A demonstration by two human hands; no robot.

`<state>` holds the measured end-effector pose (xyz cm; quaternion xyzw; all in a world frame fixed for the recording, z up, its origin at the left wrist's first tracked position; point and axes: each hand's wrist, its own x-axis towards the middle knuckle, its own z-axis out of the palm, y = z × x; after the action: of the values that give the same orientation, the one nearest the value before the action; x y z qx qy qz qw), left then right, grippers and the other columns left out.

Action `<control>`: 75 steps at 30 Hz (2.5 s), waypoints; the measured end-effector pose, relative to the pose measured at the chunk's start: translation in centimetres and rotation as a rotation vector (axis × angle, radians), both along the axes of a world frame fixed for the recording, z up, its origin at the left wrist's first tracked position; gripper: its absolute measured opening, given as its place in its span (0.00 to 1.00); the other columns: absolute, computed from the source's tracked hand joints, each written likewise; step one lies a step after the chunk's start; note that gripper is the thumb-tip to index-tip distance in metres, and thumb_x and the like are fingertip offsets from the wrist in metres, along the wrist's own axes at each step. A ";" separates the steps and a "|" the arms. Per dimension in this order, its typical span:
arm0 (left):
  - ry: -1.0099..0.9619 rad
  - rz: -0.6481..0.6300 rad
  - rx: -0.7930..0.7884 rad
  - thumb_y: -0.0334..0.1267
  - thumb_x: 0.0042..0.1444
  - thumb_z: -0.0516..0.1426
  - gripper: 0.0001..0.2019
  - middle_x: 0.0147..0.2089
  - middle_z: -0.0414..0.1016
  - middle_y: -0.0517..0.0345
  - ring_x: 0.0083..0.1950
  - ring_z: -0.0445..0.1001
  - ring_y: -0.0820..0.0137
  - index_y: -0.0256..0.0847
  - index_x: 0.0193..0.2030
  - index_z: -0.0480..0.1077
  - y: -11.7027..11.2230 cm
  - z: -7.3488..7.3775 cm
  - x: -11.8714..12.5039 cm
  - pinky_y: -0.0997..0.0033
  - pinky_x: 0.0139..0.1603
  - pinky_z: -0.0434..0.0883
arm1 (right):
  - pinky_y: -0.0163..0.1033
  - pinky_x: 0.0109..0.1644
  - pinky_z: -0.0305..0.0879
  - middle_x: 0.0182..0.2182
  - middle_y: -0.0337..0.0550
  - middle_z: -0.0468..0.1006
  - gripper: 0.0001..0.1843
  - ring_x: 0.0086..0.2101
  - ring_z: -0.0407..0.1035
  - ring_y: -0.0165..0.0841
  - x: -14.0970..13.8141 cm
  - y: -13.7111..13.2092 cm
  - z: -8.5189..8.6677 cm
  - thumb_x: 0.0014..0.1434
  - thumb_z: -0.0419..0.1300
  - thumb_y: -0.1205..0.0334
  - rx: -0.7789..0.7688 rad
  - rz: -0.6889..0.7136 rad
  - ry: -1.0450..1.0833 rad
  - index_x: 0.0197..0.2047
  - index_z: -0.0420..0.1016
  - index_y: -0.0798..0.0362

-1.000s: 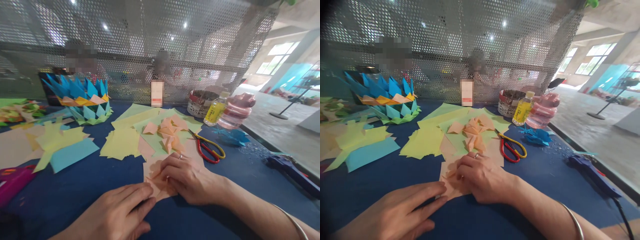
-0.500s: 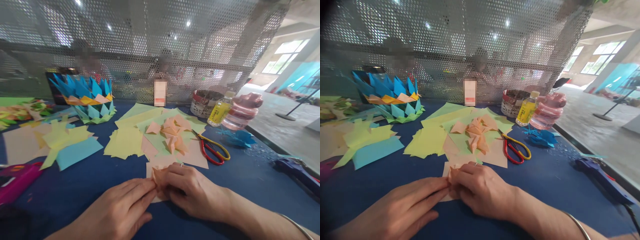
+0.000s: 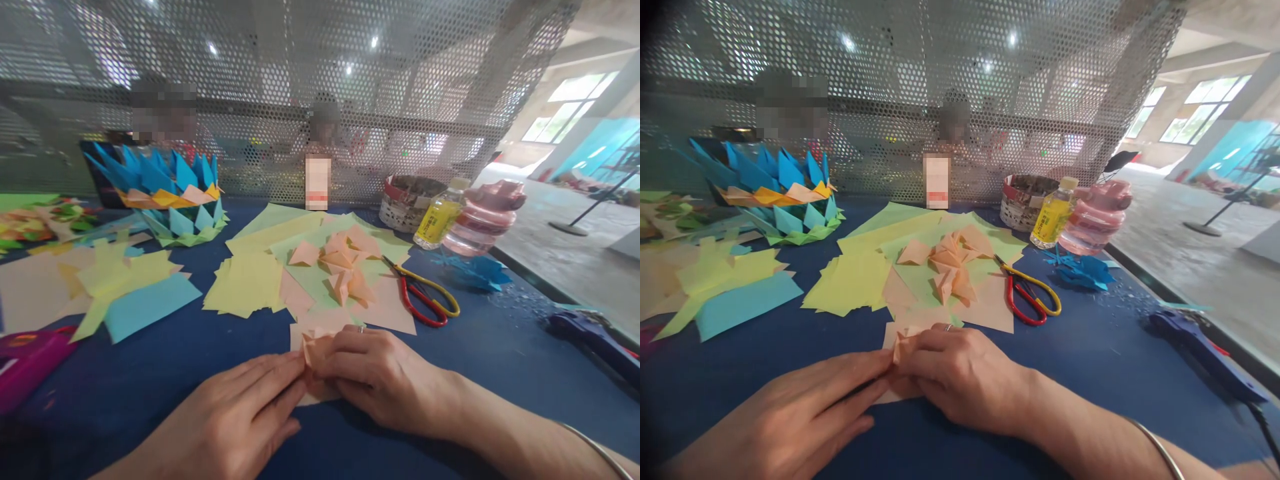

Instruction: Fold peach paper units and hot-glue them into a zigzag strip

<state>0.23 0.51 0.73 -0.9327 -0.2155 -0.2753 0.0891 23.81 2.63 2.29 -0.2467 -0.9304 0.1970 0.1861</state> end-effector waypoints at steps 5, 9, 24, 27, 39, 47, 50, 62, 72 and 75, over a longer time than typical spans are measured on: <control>0.021 0.008 -0.021 0.32 0.67 0.50 0.13 0.48 0.80 0.51 0.49 0.79 0.66 0.37 0.48 0.76 0.0 -0.3 -0.2 0.70 0.52 0.77 | 0.31 0.40 0.67 0.38 0.44 0.77 0.10 0.35 0.70 0.29 0.0 0.0 0.2 0.62 0.53 0.76 0.009 0.005 0.019 0.38 0.74 0.56; 0.014 0.008 -0.040 0.32 0.66 0.51 0.13 0.48 0.80 0.51 0.49 0.79 0.66 0.37 0.48 0.76 0.0 -0.3 -0.2 0.71 0.53 0.76 | 0.31 0.37 0.66 0.37 0.43 0.77 0.10 0.32 0.69 0.28 0.0 -0.1 0.3 0.63 0.53 0.75 0.045 0.003 0.013 0.38 0.74 0.55; 0.006 0.003 0.033 0.32 0.67 0.49 0.14 0.45 0.82 0.55 0.45 0.81 0.68 0.39 0.43 0.78 0.1 -0.4 0.0 0.74 0.45 0.79 | 0.33 0.32 0.64 0.35 0.46 0.74 0.09 0.29 0.65 0.30 0.2 -0.1 0.4 0.59 0.53 0.75 0.142 0.042 -0.121 0.33 0.73 0.57; 0.025 0.007 0.036 0.34 0.68 0.49 0.14 0.46 0.82 0.56 0.45 0.81 0.68 0.39 0.44 0.77 0.1 -0.1 0.0 0.74 0.45 0.79 | 0.34 0.30 0.62 0.35 0.46 0.74 0.09 0.29 0.64 0.30 0.3 -0.2 0.6 0.57 0.54 0.75 0.167 0.057 -0.123 0.33 0.74 0.57; -0.126 0.013 0.105 0.37 0.70 0.47 0.16 0.44 0.82 0.57 0.45 0.79 0.71 0.36 0.44 0.77 -0.5 -2.1 0.1 0.76 0.52 0.72 | 0.36 0.30 0.61 0.32 0.47 0.72 0.12 0.29 0.62 0.32 0.3 -0.6 0.2 0.60 0.51 0.74 0.240 0.042 -0.151 0.31 0.74 0.59; -0.100 0.010 0.085 0.36 0.69 0.48 0.15 0.48 0.80 0.55 0.50 0.78 0.70 0.35 0.52 0.73 -0.8 -2.7 0.3 0.73 0.57 0.70 | 0.37 0.33 0.64 0.32 0.49 0.72 0.12 0.32 0.64 0.34 0.4 -0.6 0.2 0.59 0.51 0.75 0.203 0.037 -0.169 0.31 0.75 0.58; 0.020 -0.018 0.071 0.38 0.69 0.47 0.16 0.54 0.77 0.53 0.57 0.73 0.67 0.36 0.55 0.71 -0.8 -2.6 0.2 0.67 0.63 0.65 | 0.36 0.33 0.63 0.33 0.47 0.73 0.12 0.32 0.65 0.33 0.4 -0.6 0.2 0.59 0.53 0.74 0.182 0.042 -0.142 0.38 0.78 0.58; -0.066 -0.045 0.182 0.43 0.68 0.50 0.15 0.43 0.82 0.61 0.48 0.77 0.71 0.42 0.47 0.77 -0.3 -3.2 0.6 0.65 0.72 0.48 | 0.36 0.31 0.63 0.33 0.46 0.75 0.12 0.30 0.65 0.32 0.6 -0.5 0.1 0.59 0.52 0.73 0.283 0.031 -0.056 0.33 0.76 0.56; -0.151 0.128 -0.120 0.30 0.65 0.52 0.17 0.54 0.75 0.53 0.55 0.72 0.68 0.38 0.60 0.65 -0.3 -1.0 -0.3 0.69 0.60 0.65 | 0.43 0.45 0.67 0.41 0.48 0.72 0.10 0.40 0.70 0.37 0.7 0.8 0.5 0.64 0.51 0.69 0.058 -0.549 0.100 0.44 0.72 0.54; -0.196 0.184 -0.265 0.33 0.65 0.52 0.18 0.55 0.73 0.55 0.56 0.71 0.70 0.42 0.61 0.62 0.3 -0.8 -0.5 0.75 0.58 0.67 | 0.44 0.48 0.66 0.42 0.47 0.72 0.08 0.42 0.69 0.37 0.4 0.8 0.6 0.65 0.52 0.67 -0.023 -0.539 0.014 0.43 0.72 0.53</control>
<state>-0.26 0.83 -0.03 -0.8814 -0.3417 -0.3246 -0.0310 24.24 3.45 2.87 -0.4862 -0.8277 0.1524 0.2354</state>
